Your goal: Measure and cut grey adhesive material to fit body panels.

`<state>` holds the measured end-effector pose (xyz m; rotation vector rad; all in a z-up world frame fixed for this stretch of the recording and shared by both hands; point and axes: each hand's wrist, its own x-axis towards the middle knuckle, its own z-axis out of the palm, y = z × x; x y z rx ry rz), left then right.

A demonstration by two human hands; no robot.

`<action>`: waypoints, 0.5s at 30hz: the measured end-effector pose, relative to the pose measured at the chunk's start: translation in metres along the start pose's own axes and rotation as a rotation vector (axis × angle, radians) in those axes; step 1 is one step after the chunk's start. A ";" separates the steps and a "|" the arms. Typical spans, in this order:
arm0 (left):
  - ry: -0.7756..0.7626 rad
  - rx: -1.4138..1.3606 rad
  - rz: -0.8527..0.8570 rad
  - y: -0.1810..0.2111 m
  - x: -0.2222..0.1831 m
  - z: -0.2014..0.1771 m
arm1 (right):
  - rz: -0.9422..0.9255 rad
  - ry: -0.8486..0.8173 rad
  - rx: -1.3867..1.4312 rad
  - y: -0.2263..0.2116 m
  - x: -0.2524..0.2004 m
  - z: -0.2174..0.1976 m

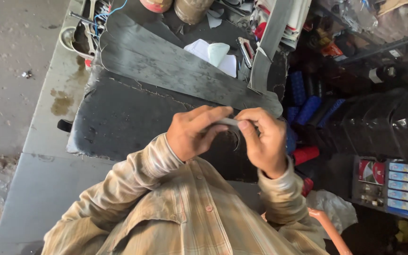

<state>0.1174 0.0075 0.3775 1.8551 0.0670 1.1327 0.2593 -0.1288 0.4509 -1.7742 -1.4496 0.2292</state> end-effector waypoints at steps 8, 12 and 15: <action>0.094 0.027 -0.030 0.002 -0.007 0.001 | -0.349 0.051 -0.184 0.028 -0.008 -0.003; 0.040 0.179 -0.065 0.009 -0.005 0.006 | -0.351 -0.032 -0.270 0.011 0.009 -0.016; -0.025 0.135 -0.197 0.018 -0.001 0.009 | -0.458 -0.119 -0.280 0.005 0.018 -0.026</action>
